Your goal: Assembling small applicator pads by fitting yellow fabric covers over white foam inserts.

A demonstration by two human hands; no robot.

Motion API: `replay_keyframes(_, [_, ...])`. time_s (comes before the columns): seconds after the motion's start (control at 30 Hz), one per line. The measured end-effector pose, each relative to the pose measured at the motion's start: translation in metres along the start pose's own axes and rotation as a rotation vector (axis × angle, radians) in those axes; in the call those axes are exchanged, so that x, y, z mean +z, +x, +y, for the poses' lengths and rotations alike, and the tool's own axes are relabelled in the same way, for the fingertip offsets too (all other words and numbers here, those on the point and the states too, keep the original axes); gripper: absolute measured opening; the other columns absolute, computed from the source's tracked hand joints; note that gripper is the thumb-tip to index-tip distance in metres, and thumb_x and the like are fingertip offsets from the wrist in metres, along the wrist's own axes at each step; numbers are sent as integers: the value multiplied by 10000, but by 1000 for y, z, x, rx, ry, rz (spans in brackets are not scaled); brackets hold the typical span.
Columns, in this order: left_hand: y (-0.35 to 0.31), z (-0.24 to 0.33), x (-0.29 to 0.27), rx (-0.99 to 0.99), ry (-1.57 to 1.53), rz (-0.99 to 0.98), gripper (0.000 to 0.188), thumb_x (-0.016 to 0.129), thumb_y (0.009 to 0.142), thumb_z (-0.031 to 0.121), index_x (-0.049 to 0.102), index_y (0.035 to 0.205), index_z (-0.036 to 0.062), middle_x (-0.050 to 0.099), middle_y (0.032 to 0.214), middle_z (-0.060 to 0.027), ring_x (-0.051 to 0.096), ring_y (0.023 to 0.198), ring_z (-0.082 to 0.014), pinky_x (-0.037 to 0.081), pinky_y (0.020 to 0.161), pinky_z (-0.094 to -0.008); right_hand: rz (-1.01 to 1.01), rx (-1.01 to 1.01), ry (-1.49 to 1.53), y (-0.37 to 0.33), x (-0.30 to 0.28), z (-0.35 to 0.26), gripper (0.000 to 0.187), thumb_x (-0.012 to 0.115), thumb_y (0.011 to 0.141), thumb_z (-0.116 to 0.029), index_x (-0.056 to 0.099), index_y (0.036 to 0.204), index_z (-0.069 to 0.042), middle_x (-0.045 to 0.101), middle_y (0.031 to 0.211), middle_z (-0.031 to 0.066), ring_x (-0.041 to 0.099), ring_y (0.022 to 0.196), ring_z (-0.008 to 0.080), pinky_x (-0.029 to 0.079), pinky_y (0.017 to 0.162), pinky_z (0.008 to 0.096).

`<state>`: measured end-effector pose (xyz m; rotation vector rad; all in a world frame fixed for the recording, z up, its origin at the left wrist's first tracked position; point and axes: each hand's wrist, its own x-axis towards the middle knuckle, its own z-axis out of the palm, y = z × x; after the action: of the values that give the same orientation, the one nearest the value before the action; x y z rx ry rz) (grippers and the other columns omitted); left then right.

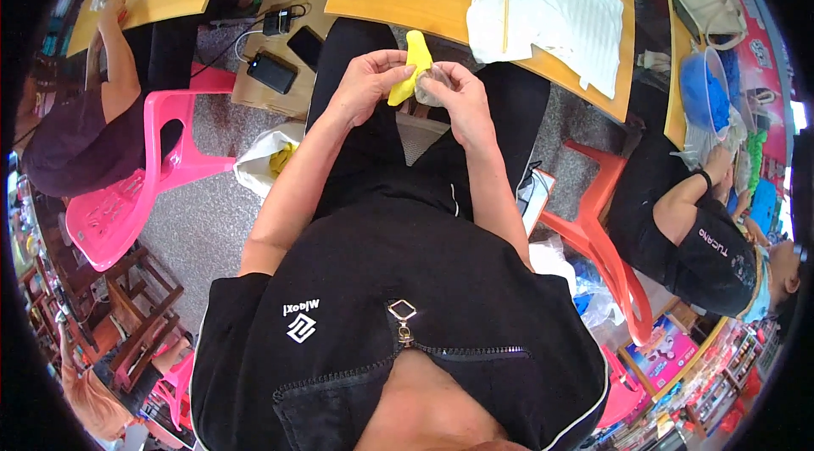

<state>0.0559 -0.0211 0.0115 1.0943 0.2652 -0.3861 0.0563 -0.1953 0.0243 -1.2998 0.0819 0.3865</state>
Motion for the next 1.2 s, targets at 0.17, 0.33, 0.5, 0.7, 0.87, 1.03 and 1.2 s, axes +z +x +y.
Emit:
replay_keyframes(0.17, [-5,8,-1,-47,147,-49,330,666,830,68,579,1136,-18,670,933,-85,635,759,-116,513,660,-227,84,36,44,5,-1,6,227,705,778,-121,620,949,2,635,826,56,592,693,98,491,605,237])
replay_keyframes(0.33, [-8,7,-2,-5,213,-102,356,681,803,40,579,1142,3,673,914,-80,631,746,-106,511,647,-226,126,-112,-396,0,3,-2,106,679,765,-47,605,835,-18,591,736,0,539,699,62,459,642,229])
replay_keyframes(0.5, [-4,-3,7,0,290,-138,397,702,780,19,564,1152,0,663,926,-72,622,789,-101,514,692,-239,346,-310,-420,5,12,26,95,649,756,-24,561,792,-22,558,725,-12,504,694,56,435,626,225])
replay_keyframes(0.7, [0,-4,-3,-92,-43,-29,254,635,857,78,579,1091,-3,640,994,-72,624,858,-139,516,753,-275,190,-59,-116,5,7,18,213,652,817,-92,609,997,12,630,865,47,587,760,102,500,637,249])
replay_keyframes(0.87, [8,-12,-6,-42,-101,21,221,622,866,73,582,1074,11,639,970,-60,624,847,-144,517,750,-279,217,-56,188,0,2,26,238,679,818,-123,618,996,23,635,892,66,597,750,111,504,605,241])
replay_keyframes(1.03, [7,-14,0,-1,-154,8,228,634,842,16,586,1065,6,643,963,-61,618,841,-127,507,748,-261,202,-21,-5,4,3,42,167,679,809,-118,655,925,0,629,868,37,594,712,102,491,569,236])
replay_keyframes(1.2, [6,-18,12,74,-152,48,307,672,801,-12,569,1089,11,634,984,-53,605,879,-123,488,797,-262,301,-229,-436,3,12,35,175,690,765,-104,628,888,3,608,848,82,608,773,170,487,706,288])
